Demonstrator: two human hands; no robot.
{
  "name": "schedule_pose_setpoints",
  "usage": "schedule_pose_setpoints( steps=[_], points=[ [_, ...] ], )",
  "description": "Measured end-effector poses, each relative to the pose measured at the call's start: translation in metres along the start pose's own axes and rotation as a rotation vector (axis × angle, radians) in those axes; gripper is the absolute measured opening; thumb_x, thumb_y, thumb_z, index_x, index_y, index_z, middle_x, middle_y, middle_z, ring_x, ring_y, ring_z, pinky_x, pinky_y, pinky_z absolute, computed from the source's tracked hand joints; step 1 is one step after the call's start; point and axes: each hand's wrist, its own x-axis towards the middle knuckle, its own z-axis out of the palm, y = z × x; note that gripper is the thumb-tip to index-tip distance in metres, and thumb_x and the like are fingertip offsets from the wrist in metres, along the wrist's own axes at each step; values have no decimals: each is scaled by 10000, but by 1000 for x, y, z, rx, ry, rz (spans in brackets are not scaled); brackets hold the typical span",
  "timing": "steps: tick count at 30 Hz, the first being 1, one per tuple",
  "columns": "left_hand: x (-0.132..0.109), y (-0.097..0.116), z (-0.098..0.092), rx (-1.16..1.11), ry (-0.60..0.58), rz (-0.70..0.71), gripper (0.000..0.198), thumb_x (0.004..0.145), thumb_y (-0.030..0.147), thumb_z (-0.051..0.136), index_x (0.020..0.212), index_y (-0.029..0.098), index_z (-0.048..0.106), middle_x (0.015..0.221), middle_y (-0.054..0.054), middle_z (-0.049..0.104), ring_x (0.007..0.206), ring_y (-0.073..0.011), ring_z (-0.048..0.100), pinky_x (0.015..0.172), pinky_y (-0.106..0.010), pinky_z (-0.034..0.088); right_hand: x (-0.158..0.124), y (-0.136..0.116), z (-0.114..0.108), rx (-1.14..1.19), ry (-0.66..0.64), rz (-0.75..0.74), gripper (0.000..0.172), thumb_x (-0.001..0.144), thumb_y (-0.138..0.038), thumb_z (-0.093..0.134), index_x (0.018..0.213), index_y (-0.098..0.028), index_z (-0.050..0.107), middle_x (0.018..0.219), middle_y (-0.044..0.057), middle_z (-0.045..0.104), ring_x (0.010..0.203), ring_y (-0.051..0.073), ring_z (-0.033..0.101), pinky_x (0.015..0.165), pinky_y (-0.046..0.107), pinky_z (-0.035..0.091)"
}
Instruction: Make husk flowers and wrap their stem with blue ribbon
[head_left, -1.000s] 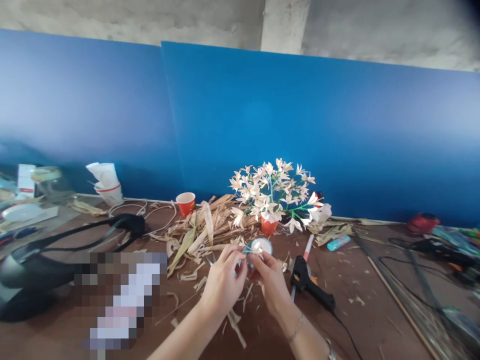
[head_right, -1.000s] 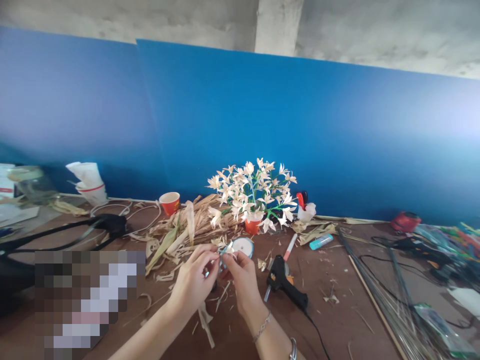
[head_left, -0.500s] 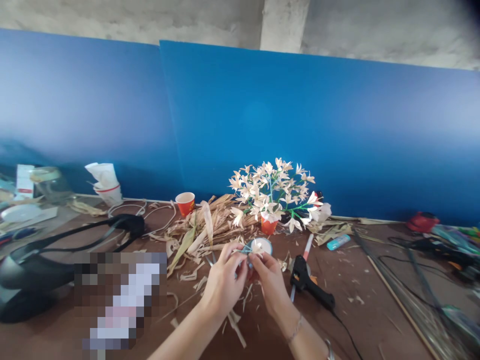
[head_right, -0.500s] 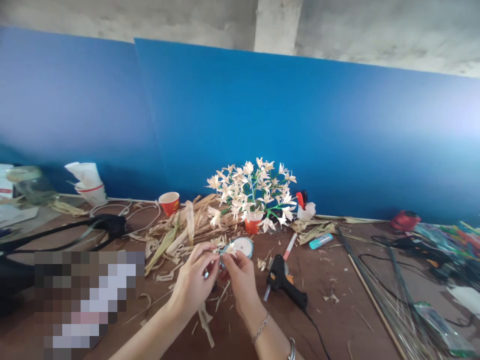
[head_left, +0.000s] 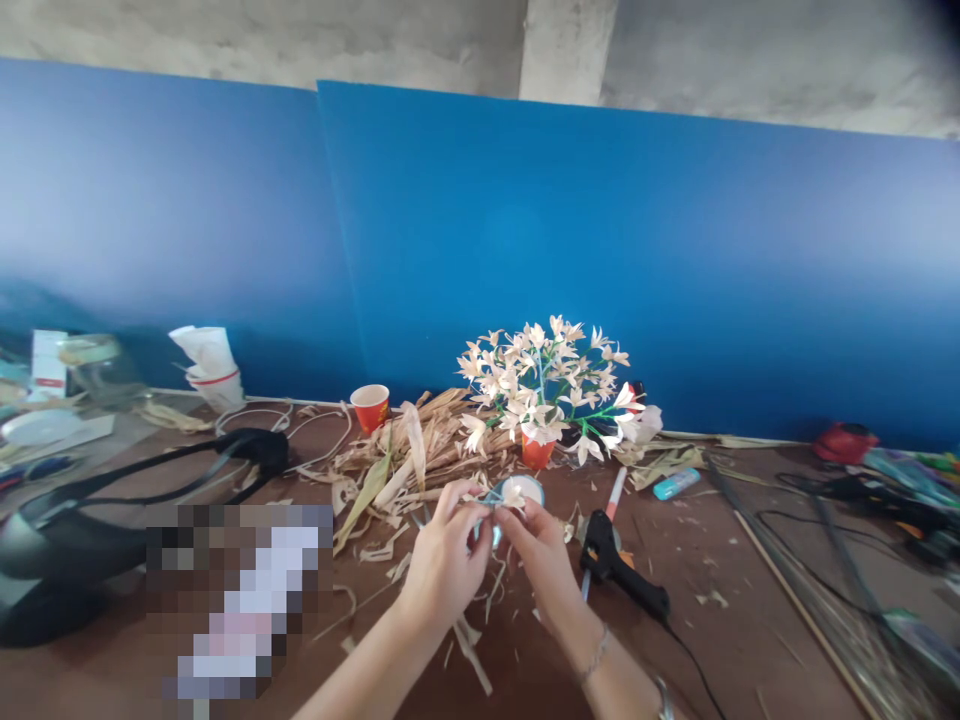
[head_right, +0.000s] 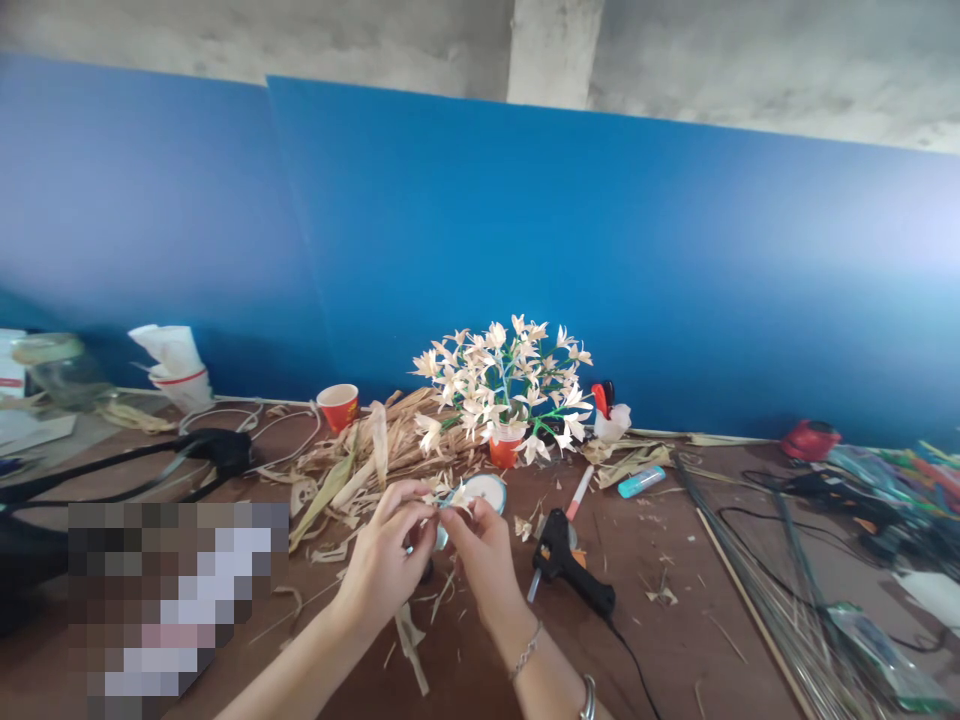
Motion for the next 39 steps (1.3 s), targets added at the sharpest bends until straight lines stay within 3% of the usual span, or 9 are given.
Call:
schedule_pose_setpoints(
  steps=[2, 4, 7, 10, 17, 20, 39],
  points=[
    [2, -1, -3, 21, -14, -33, 115, 792, 172, 467, 798, 192, 580, 1019, -68, 529, 797, -130, 593, 685, -223, 491, 0, -3, -6, -162, 0, -89, 280, 729, -409, 588, 832, -164, 500, 587, -43, 489, 432, 66, 396, 407, 193, 338],
    [4, -3, -6, 53, -38, -59, 123, 799, 189, 461, 798, 194, 584, 1027, -61, 531, 718, -111, 592, 640, -215, 487, 0, -8, -13, -387, 78, -276, 288, 756, -343, 559, 972, -169, 482, 705, -2, 531, 497, 91, 444, 470, 226, 393],
    [7, -5, -9, 106, -95, -65, 147, 813, 205, 441, 806, 197, 588, 1043, -53, 531, 693, -106, 591, 609, -210, 476, -3, -17, -20, -741, 193, -659, 328, 772, -239, 512, 1092, -180, 472, 1014, 102, 519, 845, 193, 524, 729, 340, 444],
    [8, -4, -12, 152, -146, -48, 158, 816, 202, 430, 823, 196, 588, 1061, -55, 528, 711, -113, 595, 616, -211, 473, -6, -22, -22, -989, 138, -881, 338, 758, -192, 507, 1096, -210, 507, 1207, 114, 426, 1101, 258, 402, 899, 437, 350],
    [8, 1, -16, 215, -235, 2, 145, 804, 179, 431, 801, 195, 575, 1079, -52, 520, 735, -127, 598, 609, -225, 466, -9, -23, -17, -1160, 155, -910, 134, 775, -193, 526, 852, -247, 622, 1253, 55, 415, 1146, 257, 369, 932, 418, 309],
    [8, 1, -16, 213, -241, 12, 141, 801, 176, 431, 796, 195, 571, 1075, -50, 520, 732, -126, 597, 612, -226, 466, -9, -23, -17, -1183, 154, -920, 128, 794, -209, 516, 807, -250, 638, 1255, 41, 427, 1144, 251, 377, 931, 407, 304],
    [7, 1, -15, 309, -304, 92, 125, 778, 160, 439, 750, 187, 558, 1116, -60, 514, 658, -133, 587, 527, -237, 453, -5, -16, -19, -1293, 16, -912, 158, 803, -163, 467, 860, -215, 605, 1255, 43, 472, 1170, 224, 355, 941, 382, 268]
  ],
)
